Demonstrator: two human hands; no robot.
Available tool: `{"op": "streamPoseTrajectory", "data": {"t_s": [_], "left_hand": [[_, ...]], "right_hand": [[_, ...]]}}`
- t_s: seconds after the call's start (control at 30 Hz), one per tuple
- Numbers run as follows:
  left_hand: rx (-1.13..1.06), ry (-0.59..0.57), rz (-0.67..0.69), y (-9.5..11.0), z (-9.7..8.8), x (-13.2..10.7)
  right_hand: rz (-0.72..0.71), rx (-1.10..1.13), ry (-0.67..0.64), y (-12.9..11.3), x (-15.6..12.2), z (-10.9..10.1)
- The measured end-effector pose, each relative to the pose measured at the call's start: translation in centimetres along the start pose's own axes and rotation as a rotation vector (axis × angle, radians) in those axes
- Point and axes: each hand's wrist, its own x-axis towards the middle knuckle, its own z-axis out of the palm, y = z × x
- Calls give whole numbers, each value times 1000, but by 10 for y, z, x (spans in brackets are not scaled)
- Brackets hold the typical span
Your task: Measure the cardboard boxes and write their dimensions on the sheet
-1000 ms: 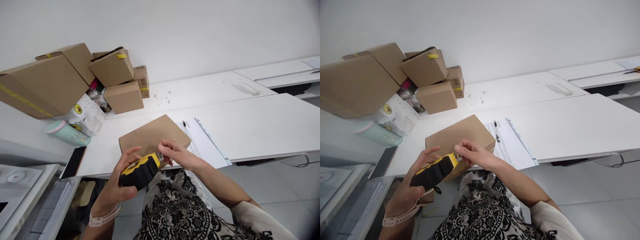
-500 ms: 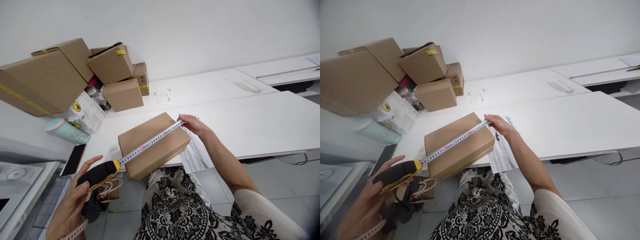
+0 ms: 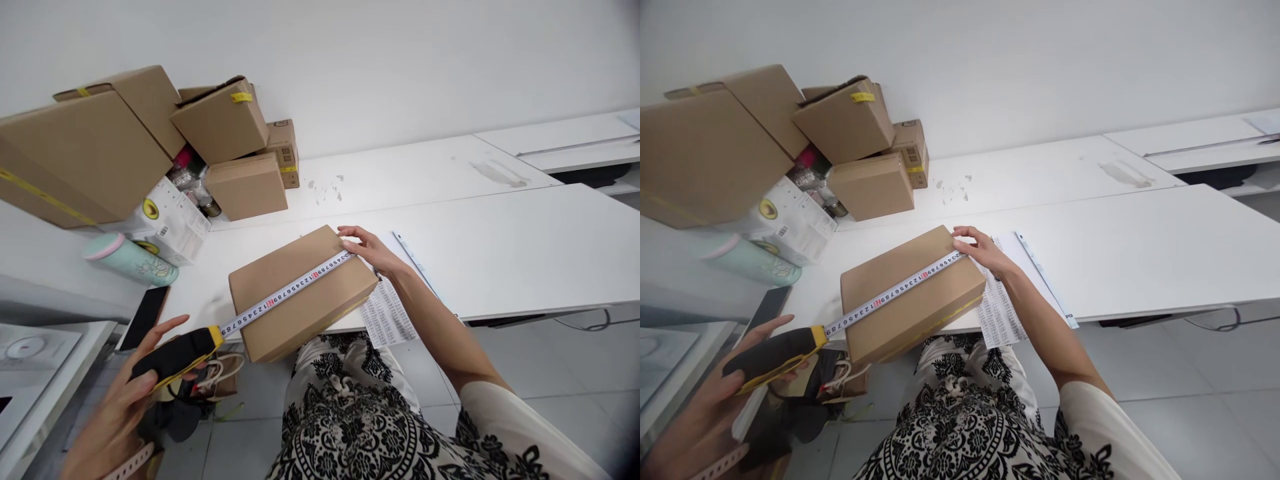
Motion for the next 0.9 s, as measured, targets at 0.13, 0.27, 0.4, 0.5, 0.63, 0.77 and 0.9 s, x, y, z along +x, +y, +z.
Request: {"op": "streamPoseTrajectory", "data": {"t_s": [0.13,0.27,0.4,0.5,0.63,0.77,0.9], "left_hand": [[32,-19,29,-5,-13,3],[-51,-51,71,-8,-15,6],[-84,-179,103,-8,-20,14],[-77,-214,120,-10,-27,20],[-95,-233,114,-14,-29,23],[-124,-222,91,-15,-28,24],[-76,-218,122,-14,-29,24]], "right_hand": [[-126,-91,-136,2,4,3],[-60,-156,-157,4,4,4],[-23,-203,-121,10,5,4],[2,-234,-108,11,5,5],[12,-258,-77,6,4,8],[27,-241,-55,3,3,10],[47,-237,-50,3,3,10]]}}
